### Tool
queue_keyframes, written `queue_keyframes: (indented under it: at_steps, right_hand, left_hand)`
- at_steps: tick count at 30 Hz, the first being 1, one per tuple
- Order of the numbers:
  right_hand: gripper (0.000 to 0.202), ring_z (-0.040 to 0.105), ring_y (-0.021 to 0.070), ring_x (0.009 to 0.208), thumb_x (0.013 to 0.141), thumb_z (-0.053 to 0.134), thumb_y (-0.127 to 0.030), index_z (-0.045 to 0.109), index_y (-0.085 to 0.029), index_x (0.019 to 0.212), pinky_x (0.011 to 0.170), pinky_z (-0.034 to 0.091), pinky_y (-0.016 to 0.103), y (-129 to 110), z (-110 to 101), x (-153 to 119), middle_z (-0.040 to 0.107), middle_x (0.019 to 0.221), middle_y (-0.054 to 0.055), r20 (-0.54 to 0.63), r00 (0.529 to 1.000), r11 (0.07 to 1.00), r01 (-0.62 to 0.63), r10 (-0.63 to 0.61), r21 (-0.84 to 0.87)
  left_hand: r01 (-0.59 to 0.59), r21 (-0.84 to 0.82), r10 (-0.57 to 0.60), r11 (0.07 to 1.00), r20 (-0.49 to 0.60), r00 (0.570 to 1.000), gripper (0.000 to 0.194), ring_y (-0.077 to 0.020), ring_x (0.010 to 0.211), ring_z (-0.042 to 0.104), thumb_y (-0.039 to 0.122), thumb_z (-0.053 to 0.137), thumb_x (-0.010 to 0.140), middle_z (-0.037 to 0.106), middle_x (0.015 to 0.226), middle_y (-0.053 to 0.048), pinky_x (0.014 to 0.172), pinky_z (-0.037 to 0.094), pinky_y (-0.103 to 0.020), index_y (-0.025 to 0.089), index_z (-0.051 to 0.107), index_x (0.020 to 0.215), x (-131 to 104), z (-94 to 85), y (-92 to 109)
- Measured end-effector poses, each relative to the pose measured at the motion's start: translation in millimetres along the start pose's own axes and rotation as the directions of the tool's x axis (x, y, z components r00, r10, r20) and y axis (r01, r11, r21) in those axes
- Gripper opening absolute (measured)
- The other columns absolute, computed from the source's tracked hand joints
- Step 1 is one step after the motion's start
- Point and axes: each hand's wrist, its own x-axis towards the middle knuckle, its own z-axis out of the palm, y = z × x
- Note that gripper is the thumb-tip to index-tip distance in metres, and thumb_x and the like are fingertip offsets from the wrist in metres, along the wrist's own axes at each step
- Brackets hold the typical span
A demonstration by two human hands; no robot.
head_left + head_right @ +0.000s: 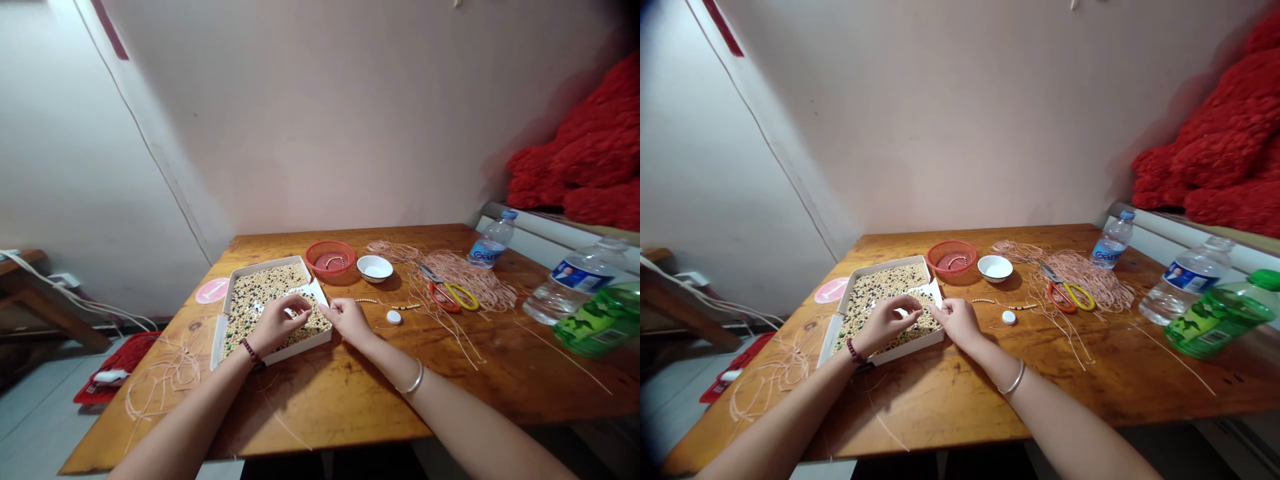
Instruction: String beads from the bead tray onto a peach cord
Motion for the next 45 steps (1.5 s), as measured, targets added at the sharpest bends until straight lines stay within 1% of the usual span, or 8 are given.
queue_keyframes:
  at_steps: [8, 15, 19, 23, 29, 35, 39, 45]
  right_hand:
    - [0.047, 0.028, 0.0076, 0.048, 0.074, 0.055, -0.051, 0.032, -0.019, 0.050, 0.047, 0.020, 0.022, 6.6, 4.2, 2.9, 0.028, 0.049, -0.006, 0.038, 0.999, 0.997, -0.027, 0.025, 0.065]
    - [0.047, 0.028, 0.0076, 0.048, 0.074, 0.056, -0.051, 0.032, -0.019, 0.050, 0.047, 0.020, 0.022, 5.8, 2.8, 2.7, 0.028, 0.049, -0.006, 0.039, 0.999, 0.997, -0.036, 0.033, 0.066]
    - [0.048, 0.027, 0.0075, 0.048, 0.074, 0.056, -0.052, 0.031, -0.019, 0.050, 0.047, 0.020, 0.022, 4.8, 2.5, 2.8, 0.027, 0.049, -0.006, 0.055, 0.998, 0.996, -0.033, 0.029, 0.085]
    - [0.048, 0.026, 0.0074, 0.048, 0.074, 0.056, -0.053, 0.031, -0.019, 0.050, 0.047, 0.020, 0.022, 5.7, 3.1, 3.5, 0.027, 0.048, -0.006, 0.050, 0.998, 0.995, -0.041, 0.037, 0.086]
    - [0.047, 0.028, 0.0075, 0.048, 0.074, 0.056, -0.052, 0.032, -0.019, 0.050, 0.047, 0.020, 0.021, 9.2, 4.1, 4.3, 0.028, 0.049, -0.006, 0.042, 0.999, 0.996, -0.037, 0.034, 0.085]
    - [0.046, 0.028, 0.0076, 0.048, 0.074, 0.056, -0.050, 0.033, -0.019, 0.050, 0.046, 0.020, 0.021, 9.7, 5.4, 3.0, 0.029, 0.048, -0.006, 0.058, 0.998, 0.995, -0.041, 0.036, 0.088]
    - [0.045, 0.029, 0.0076, 0.048, 0.074, 0.057, -0.049, 0.033, -0.019, 0.050, 0.047, 0.021, 0.021, 10.2, 5.6, 2.8, 0.029, 0.049, -0.006, 0.054, 0.998, 0.996, -0.034, 0.030, 0.079]
    - [0.047, 0.028, 0.0075, 0.048, 0.074, 0.055, -0.052, 0.033, -0.019, 0.049, 0.046, 0.021, 0.021, 9.8, 5.9, 2.9, 0.029, 0.048, -0.006, 0.048, 0.998, 0.997, -0.035, 0.032, 0.073]
  left_hand:
    - [-0.026, 0.008, 0.026, 1.000, 0.028, 0.999, 0.018, -0.0112, 0.068, 0.060, 0.030, 0.057, 0.084, 0.069, 0.082, -0.002, 0.053, 0.047, -0.017, 0.018, 0.069, 0.086, 1.0, 0.5, 0.5]
    - [-0.025, 0.025, 0.025, 0.999, 0.014, 1.000, 0.021, -0.0123, 0.069, 0.061, 0.032, 0.055, 0.085, 0.070, 0.082, -0.003, 0.056, 0.048, -0.018, 0.017, 0.070, 0.087, 0.8, 0.0, 1.1]
    - [-0.031, 0.033, 0.030, 0.999, 0.027, 0.999, 0.021, -0.0121, 0.068, 0.061, 0.033, 0.055, 0.085, 0.070, 0.082, -0.003, 0.055, 0.048, -0.018, 0.018, 0.070, 0.087, 1.2, 0.6, 1.3]
    - [-0.042, 0.048, 0.040, 0.998, 0.027, 0.999, 0.022, -0.0115, 0.068, 0.061, 0.033, 0.054, 0.086, 0.070, 0.082, -0.002, 0.055, 0.048, -0.018, 0.018, 0.070, 0.087, 1.3, 0.9, 0.9]
    - [-0.015, 0.026, 0.015, 1.000, 0.015, 1.000, 0.023, -0.0123, 0.071, 0.061, 0.036, 0.054, 0.086, 0.070, 0.083, -0.002, 0.055, 0.047, -0.018, 0.019, 0.069, 0.088, 1.2, 0.2, 1.3]
    - [-0.046, 0.065, 0.043, 0.997, 0.049, 0.998, 0.024, -0.0123, 0.068, 0.060, 0.036, 0.053, 0.086, 0.070, 0.083, -0.003, 0.055, 0.046, -0.019, 0.019, 0.069, 0.087, 1.4, 1.1, 1.1]
    - [-0.045, 0.076, 0.041, 0.996, 0.052, 0.998, 0.023, -0.0119, 0.068, 0.060, 0.036, 0.053, 0.086, 0.069, 0.082, -0.002, 0.056, 0.045, -0.018, 0.019, 0.069, 0.087, 1.4, 0.8, 1.3]
    - [-0.044, 0.075, 0.040, 0.996, 0.063, 0.997, 0.025, -0.0131, 0.070, 0.060, 0.037, 0.052, 0.086, 0.069, 0.082, -0.003, 0.059, 0.047, -0.020, 0.019, 0.069, 0.087, 1.6, 0.3, 1.9]
